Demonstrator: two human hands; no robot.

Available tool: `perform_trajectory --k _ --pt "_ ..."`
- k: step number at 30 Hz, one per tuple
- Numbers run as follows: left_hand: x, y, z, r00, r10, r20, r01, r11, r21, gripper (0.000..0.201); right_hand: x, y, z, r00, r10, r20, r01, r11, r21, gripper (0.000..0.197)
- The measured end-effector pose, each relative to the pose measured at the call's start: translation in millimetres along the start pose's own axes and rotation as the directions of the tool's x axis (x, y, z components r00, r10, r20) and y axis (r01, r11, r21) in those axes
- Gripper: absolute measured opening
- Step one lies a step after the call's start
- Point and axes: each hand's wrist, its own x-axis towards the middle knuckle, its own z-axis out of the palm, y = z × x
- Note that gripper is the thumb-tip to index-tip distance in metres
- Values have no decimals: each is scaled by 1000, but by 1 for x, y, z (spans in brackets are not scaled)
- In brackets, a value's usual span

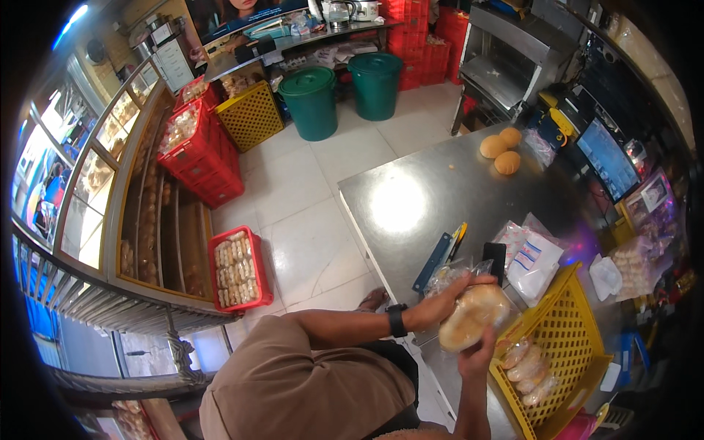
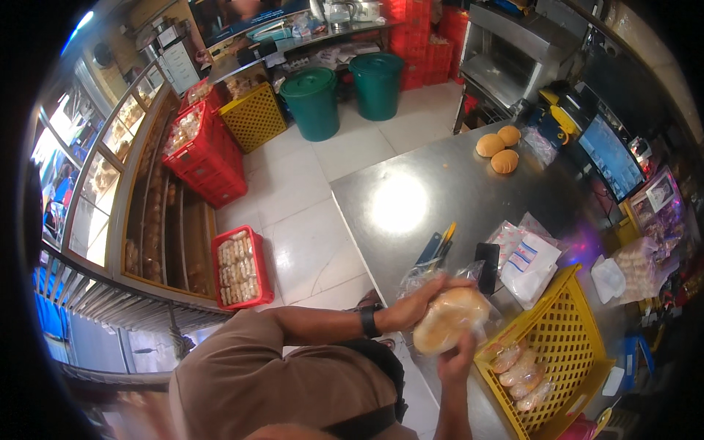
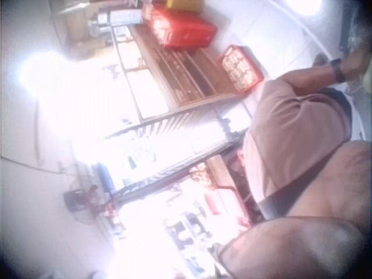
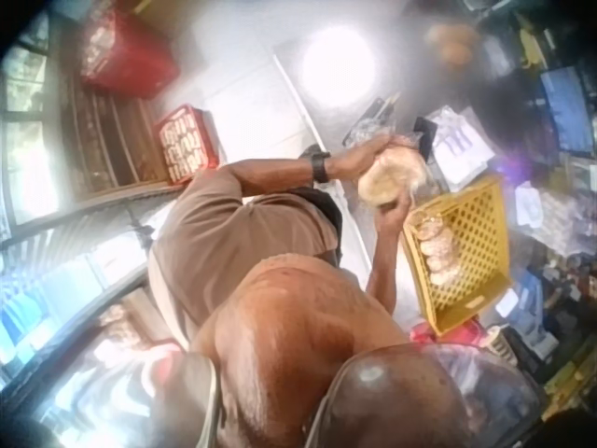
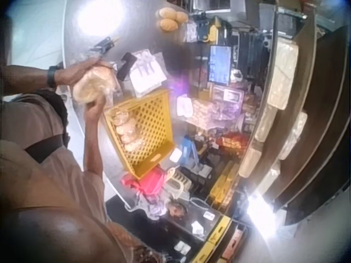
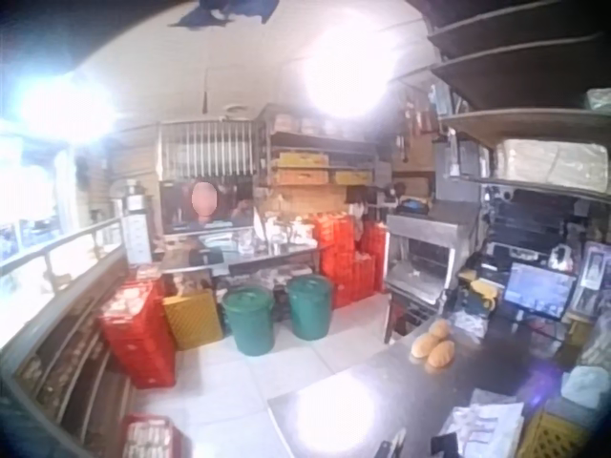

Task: The person places individual buns into clear plastic bags, seals them using a handheld heat sealer, and places the packaged buns into a yellow basket. The process is repeated for multiple buns.

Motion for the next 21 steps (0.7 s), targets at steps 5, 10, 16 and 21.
perform_trajectory --k 5,10,16,21 --pt "20 -2 -36 985 169 -23 -170 981 -88 60 -5 -29 45 930 -214 299 360 361 -860 63" --pt "-2 21 -13 879 327 348 -468 447 762 57 4 -16 38 933 -200 300 324 831 -452 59" --pt "-29 48 -56 621 -746 242 681 666 305 51 -37 -6 43 983 -170 70 136 417 -899 25" --pt "-32 24 -53 369 -804 467 807 526 268 50 -17 -38 112 512 118 851 827 -334 -451 20"
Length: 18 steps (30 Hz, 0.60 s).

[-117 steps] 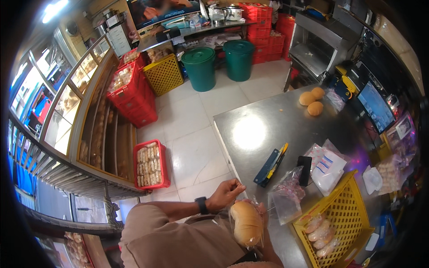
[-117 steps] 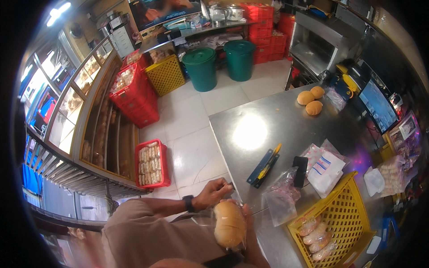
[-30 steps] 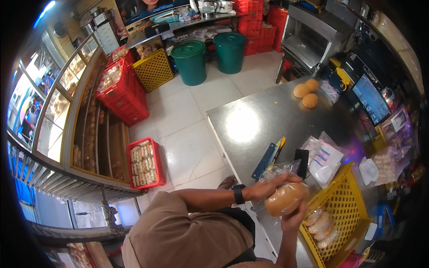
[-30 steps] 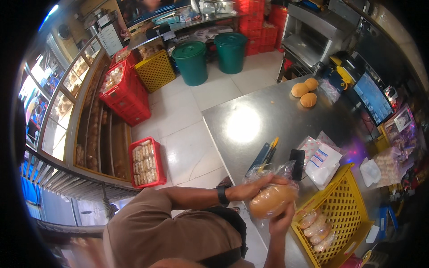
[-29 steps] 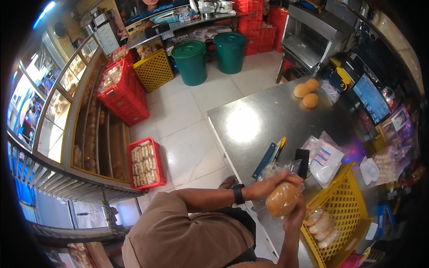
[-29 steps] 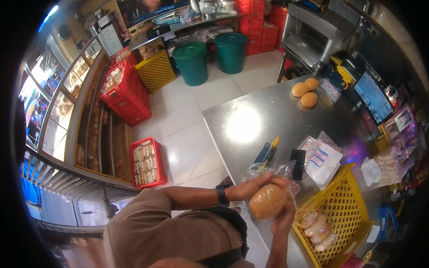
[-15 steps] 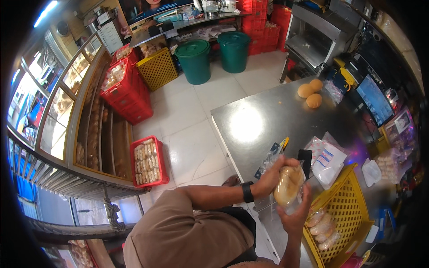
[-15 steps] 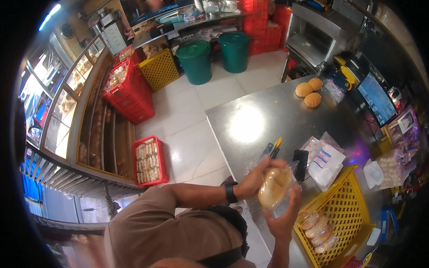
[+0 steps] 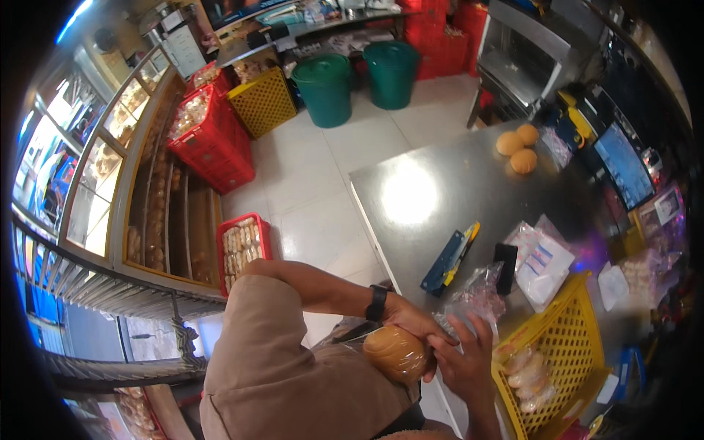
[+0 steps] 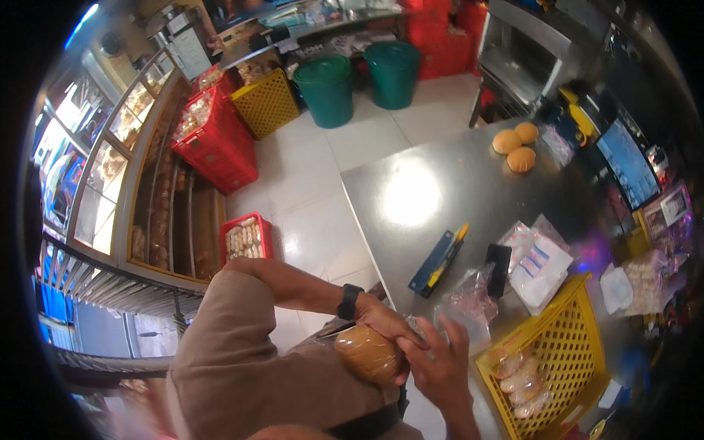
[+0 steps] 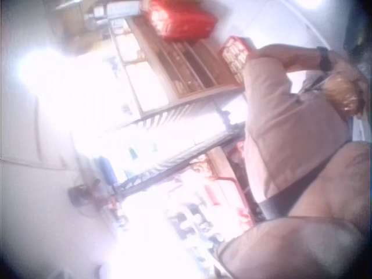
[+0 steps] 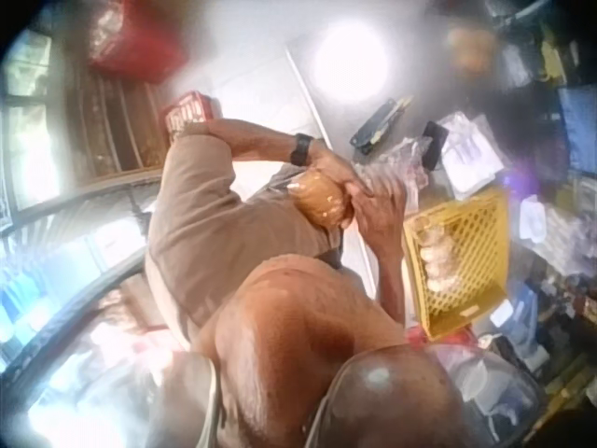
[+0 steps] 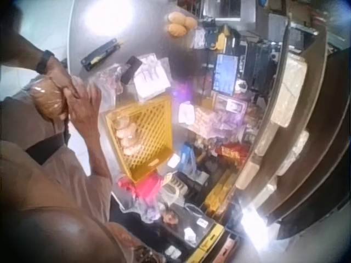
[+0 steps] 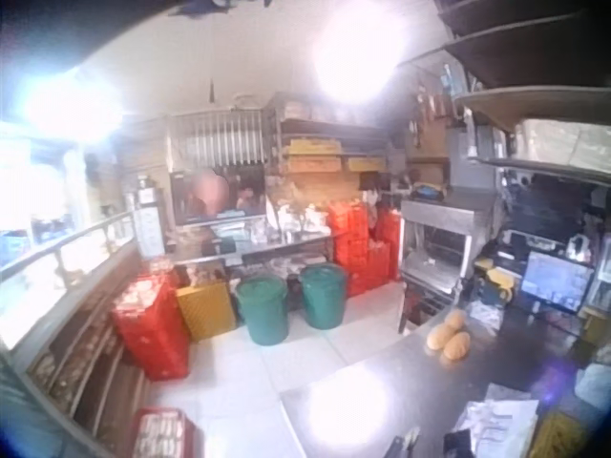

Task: The person places individual buns into clear plastic bags, seals them using a handheld heat sealer, and places the packaged buns into a yellow basket. The process is repeated for multiple buns.

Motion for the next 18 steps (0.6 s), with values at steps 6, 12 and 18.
perform_trajectory --k 6,12,18 --pt "-9 -1 -10 997 78 2 -77 993 -93 56 -2 28 14 993 -46 107 54 996 -74 28" --pt "-12 26 2 765 185 -616 637 -77 767 60 -38 59 80 882 354 310 -439 857 269 12" --pt "-18 50 -43 531 659 -533 811 -211 546 58 14 112 93 716 646 263 -696 636 333 20"
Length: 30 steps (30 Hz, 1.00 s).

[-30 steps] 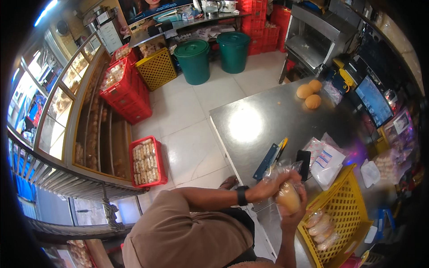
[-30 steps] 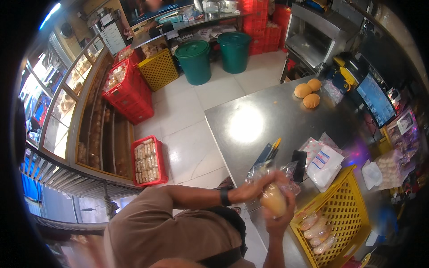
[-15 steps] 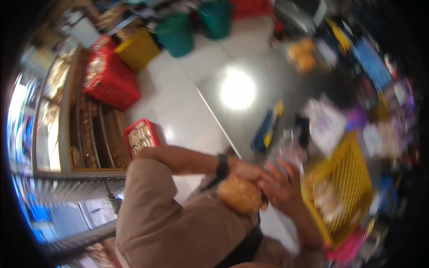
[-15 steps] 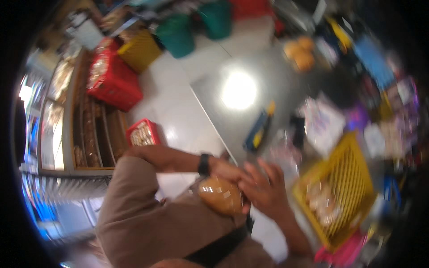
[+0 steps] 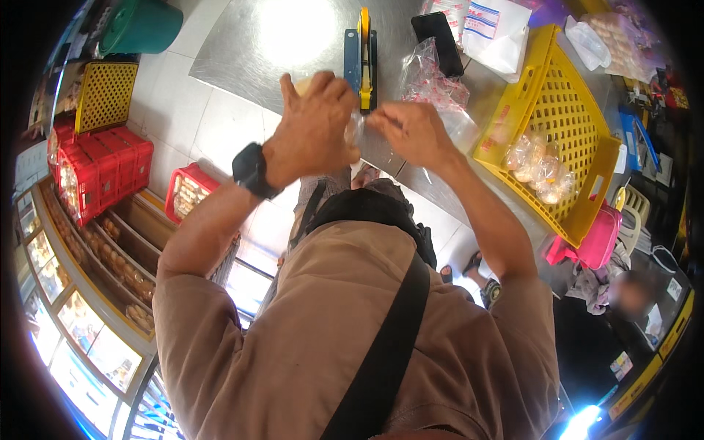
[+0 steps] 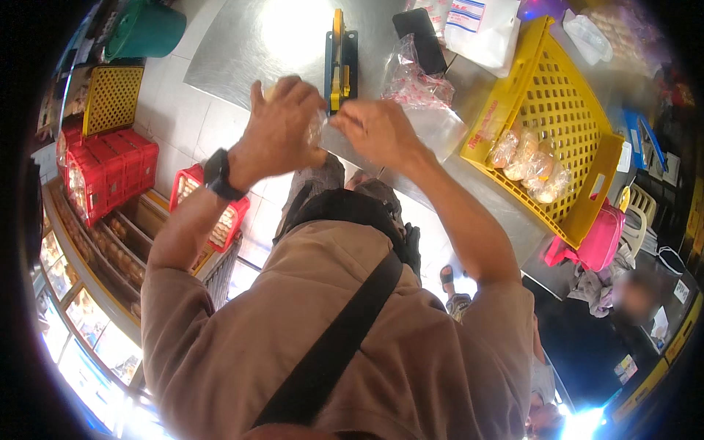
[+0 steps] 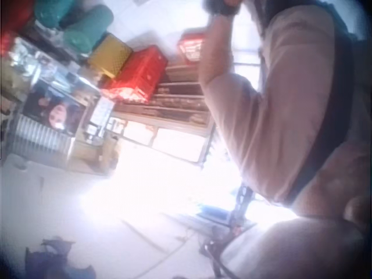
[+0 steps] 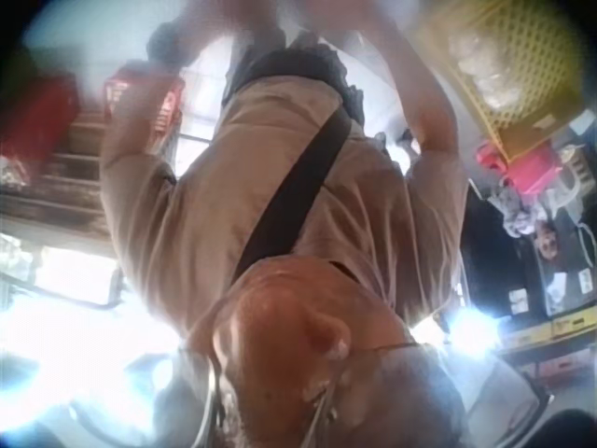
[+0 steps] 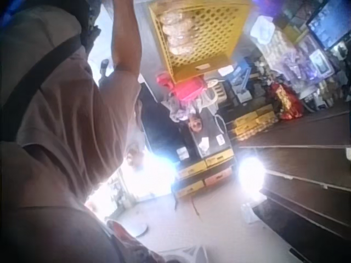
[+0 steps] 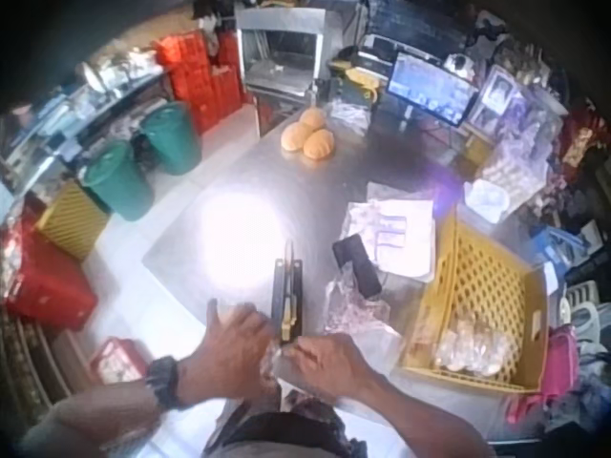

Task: The person places individual buns into clear plastic bags, seals them using a handheld heat sealer, and places the packaged buns into a yellow basket. The process is repeated for multiple buns.

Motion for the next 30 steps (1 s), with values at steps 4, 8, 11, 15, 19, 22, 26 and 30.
perform_trajectory --k 4,8,11,15,19,22,26,30 --pt "29 -28 21 998 -57 -34 59 997 52 63 37 21 0 1000 -2 -12 1 999 -49 19" --pt "48 -40 44 999 -47 29 45 998 48 73 51 73 15 983 129 133 -149 977 150 17" --pt "50 -52 96 1000 -19 -22 18 999 -41 76 53 107 42 945 266 189 -299 939 172 19" --pt "58 -58 120 997 -2 -83 -12 987 -159 79 51 141 70 995 91 36 -91 996 -4 22" --pt "55 -64 114 995 35 -93 -55 972 -227 71 36 127 70 986 31 -161 -23 998 56 22" --pt "35 -130 120 993 65 -100 -69 997 -39 63 1 82 45 940 257 -224 -206 952 225 46" --pt "22 -97 17 957 -278 -77 228 893 -388 63 -56 30 23 960 262 -96 -149 773 617 71" --pt "46 67 -18 951 219 -220 -294 407 -865 65 -87 6 -22 950 248 -191 48 488 872 66"
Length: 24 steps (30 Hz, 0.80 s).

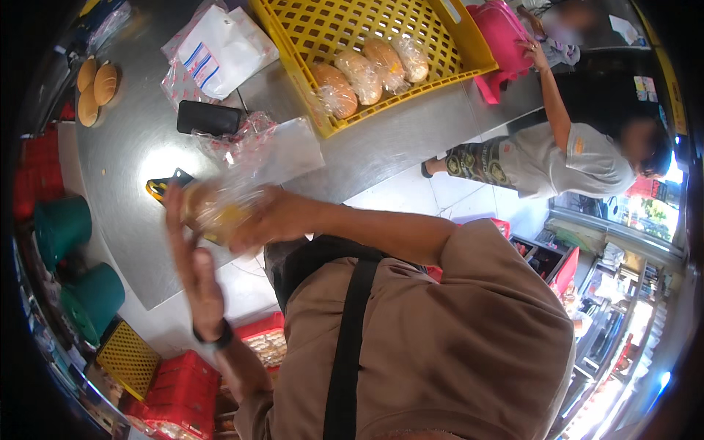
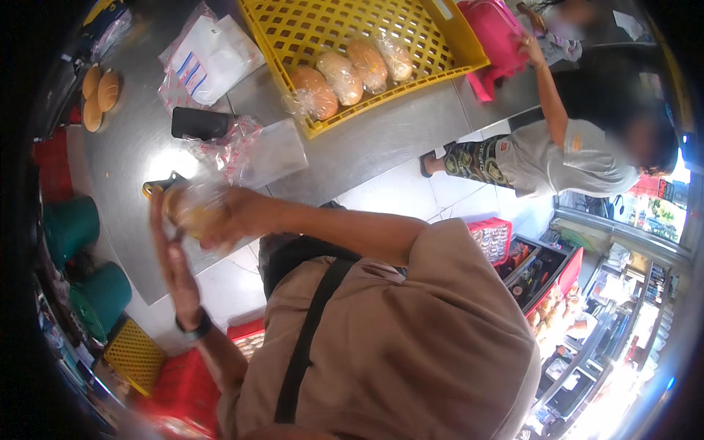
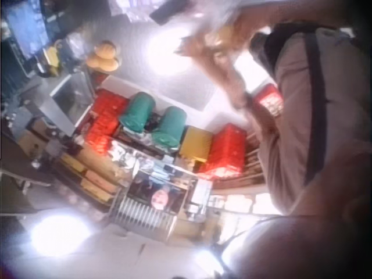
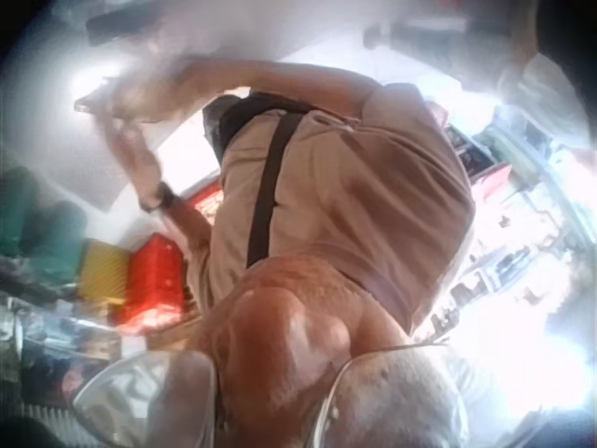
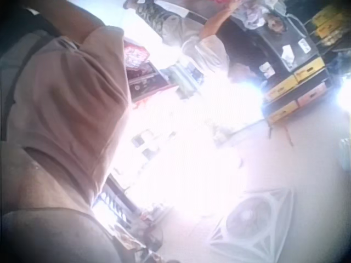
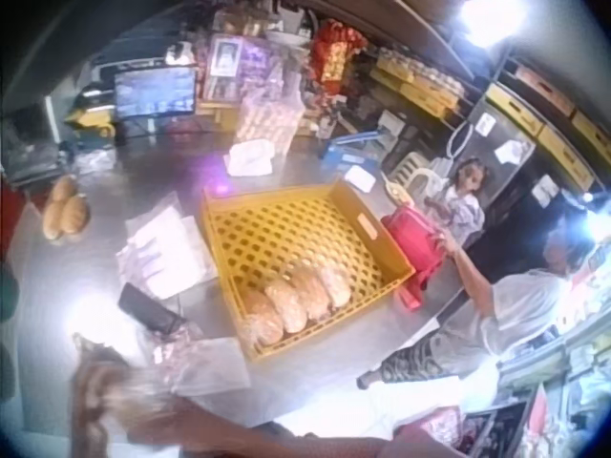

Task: The person places individual buns into clear plastic bags, seals them using a handheld heat sealer, and places the packaged buns into a yellow basket. The process is repeated for multiple buns.

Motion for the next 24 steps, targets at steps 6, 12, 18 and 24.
perform_trajectory --k 6,12,18,24 --pt "15 -101 95 995 -56 83 25 943 333 42 -73 -57 -134 658 -137 -740 -271 874 -403 48" --pt "40 -192 154 929 366 53 -263 551 792 19 -137 -66 -374 291 -828 -480 -268 411 -871 45" --pt "34 -219 132 995 79 54 -96 801 592 14 -136 1 -452 607 -441 -661 -600 291 -745 49" --pt "30 -250 125 962 -254 95 243 649 -721 38 -142 19 -309 430 -607 -668 -490 464 -738 22"
